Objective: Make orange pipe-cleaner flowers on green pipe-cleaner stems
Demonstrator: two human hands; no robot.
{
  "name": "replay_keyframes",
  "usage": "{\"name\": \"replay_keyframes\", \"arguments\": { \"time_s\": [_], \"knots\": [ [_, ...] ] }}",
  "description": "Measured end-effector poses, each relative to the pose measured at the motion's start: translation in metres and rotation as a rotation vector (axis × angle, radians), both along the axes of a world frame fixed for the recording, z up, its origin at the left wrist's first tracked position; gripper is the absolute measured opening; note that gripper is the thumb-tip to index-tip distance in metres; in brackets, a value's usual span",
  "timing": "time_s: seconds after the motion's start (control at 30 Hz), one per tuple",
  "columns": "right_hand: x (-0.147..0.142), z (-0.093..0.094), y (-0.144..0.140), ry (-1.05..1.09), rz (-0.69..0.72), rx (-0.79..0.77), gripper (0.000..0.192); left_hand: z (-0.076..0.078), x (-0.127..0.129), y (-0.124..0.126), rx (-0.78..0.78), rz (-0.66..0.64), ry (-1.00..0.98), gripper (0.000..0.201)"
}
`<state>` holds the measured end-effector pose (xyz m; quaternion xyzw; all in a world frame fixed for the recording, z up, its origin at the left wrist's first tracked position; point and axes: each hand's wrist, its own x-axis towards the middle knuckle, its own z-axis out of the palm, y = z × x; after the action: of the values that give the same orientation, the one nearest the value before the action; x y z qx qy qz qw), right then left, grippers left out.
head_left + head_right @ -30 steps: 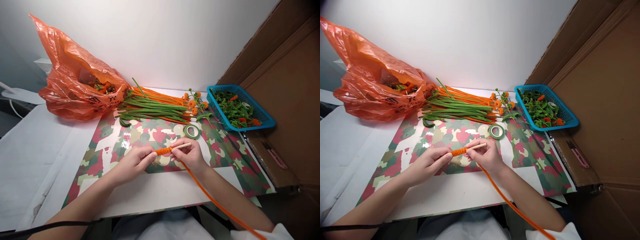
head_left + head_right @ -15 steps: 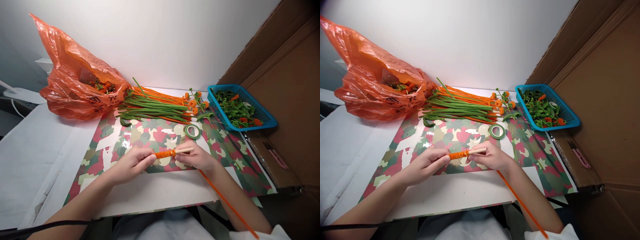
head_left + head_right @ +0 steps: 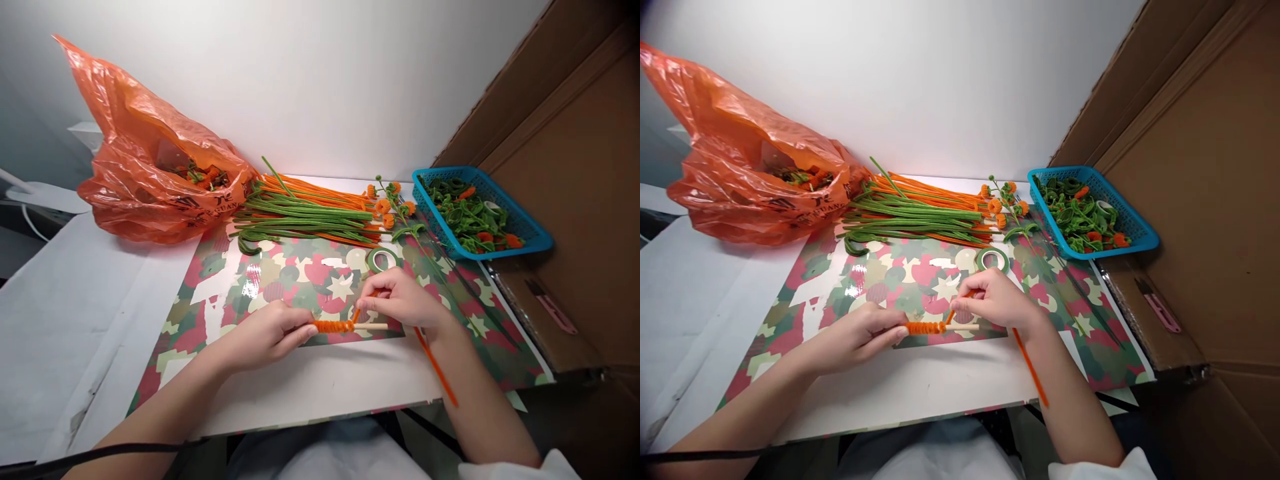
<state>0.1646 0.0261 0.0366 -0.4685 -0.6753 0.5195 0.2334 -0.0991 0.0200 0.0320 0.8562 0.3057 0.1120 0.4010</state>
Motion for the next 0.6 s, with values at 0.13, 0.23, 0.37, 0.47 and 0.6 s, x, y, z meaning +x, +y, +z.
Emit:
{"name": "replay_keyframes", "arguments": {
  "time_s": [0.13,0.23,0.37,0.47,0.6],
  "knots": [
    [-0.003,0.0,-0.002,-0.07,-0.114,0.172,0.023,-0.005,0.0,0.001,0.042,0.049,0.032,0.035],
    [-0.009,0.0,-0.004,-0.132,-0.199,0.392,0.021,-0.01,0.001,0.001,0.078,0.179,0.089,0.035],
    [-0.02,-0.005,-0.006,-0.143,-0.23,0.574,0.025,-0.017,0.004,0.001,0.166,0.378,0.198,0.034],
    [-0.026,-0.011,-0.007,-0.123,-0.24,0.624,0.025,-0.019,0.005,0.002,0.229,0.496,0.199,0.032],
    [-0.03,-0.015,-0.011,-0.041,-0.278,0.468,0.028,-0.016,0.006,0.002,0.196,0.581,0.053,0.033]
  ]
}}
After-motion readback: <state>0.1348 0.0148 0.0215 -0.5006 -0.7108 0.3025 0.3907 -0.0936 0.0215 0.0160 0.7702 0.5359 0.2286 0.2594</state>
